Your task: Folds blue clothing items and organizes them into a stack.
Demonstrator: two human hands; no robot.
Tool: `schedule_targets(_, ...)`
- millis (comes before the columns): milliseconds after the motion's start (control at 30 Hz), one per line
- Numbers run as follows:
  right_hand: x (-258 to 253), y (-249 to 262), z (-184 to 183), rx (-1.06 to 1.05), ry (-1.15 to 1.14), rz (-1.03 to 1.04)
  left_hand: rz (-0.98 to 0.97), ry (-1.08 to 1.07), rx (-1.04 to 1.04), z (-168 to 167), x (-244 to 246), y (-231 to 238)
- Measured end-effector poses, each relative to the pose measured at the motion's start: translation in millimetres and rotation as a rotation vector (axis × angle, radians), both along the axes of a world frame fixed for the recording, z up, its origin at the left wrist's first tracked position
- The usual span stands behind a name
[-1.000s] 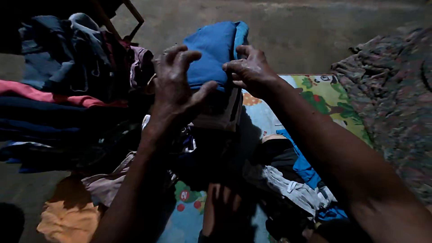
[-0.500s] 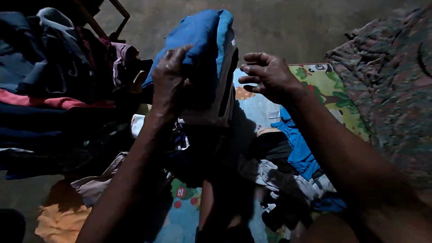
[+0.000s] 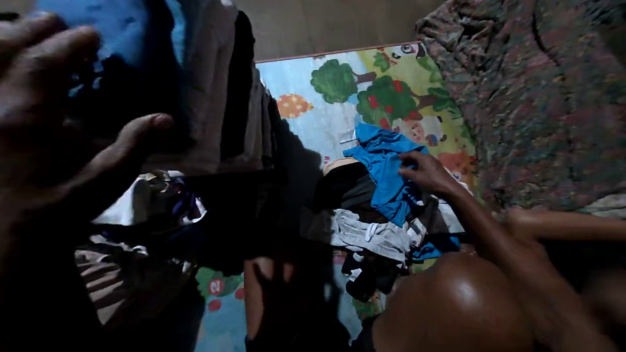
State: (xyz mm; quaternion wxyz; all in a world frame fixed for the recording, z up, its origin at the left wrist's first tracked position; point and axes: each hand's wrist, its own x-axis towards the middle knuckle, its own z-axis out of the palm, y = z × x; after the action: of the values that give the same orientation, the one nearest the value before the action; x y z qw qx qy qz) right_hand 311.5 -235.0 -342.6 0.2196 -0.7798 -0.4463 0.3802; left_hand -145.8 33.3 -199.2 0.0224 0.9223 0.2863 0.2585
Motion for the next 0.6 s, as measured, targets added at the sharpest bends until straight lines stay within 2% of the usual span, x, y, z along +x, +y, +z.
schedule_targets(33,1.5,-20.6,-18.9,-0.044,0.004,-0.08,0.001,-0.095,-0.079,-7.4,1.4,-31.5)
schedule_targets(133,-16.7,-61.4,-48.0,-0.118,0.053,-0.262,0.188,-0.36,-0.387,-33.7,29.2,-138.2)
schedule_targets(167,-26.1,-69.7,-55.6,-0.12,0.066,-0.299,0.134,-0.408,-0.42,-57.8,34.2,-163.6)
schedule_targets(233,-48.2,-76.1,-64.7,-0.081,0.057,-0.332,0.072,-0.386,-0.535,-96.5,62.7,-210.3)
schedule_targets(333,-71.0,-72.9,-67.1,-0.118,-0.09,-0.185,0.057,-0.271,-0.876,-141.7,103.1,-269.7)
schedule_targets(400,-74.9,-72.4,-69.1,-0.092,-0.158,-0.14,0.06,-0.264,-1.106,-161.2,122.3,-291.4)
schedule_targets(467,-73.0,-68.9,-67.9,0.066,-0.137,-0.218,0.076,-0.228,-1.304,-162.1,135.8,-291.7)
schedule_targets(533,-73.3,-64.0,-52.5,0.258,-0.022,-0.291,0.099,-0.23,-1.401,-153.9,146.7,-280.8)
schedule_targets(600,-81.8,-61.8,-20.8,0.441,0.207,-0.218,0.157,-0.345,-1.502,-147.3,158.2,-266.5)
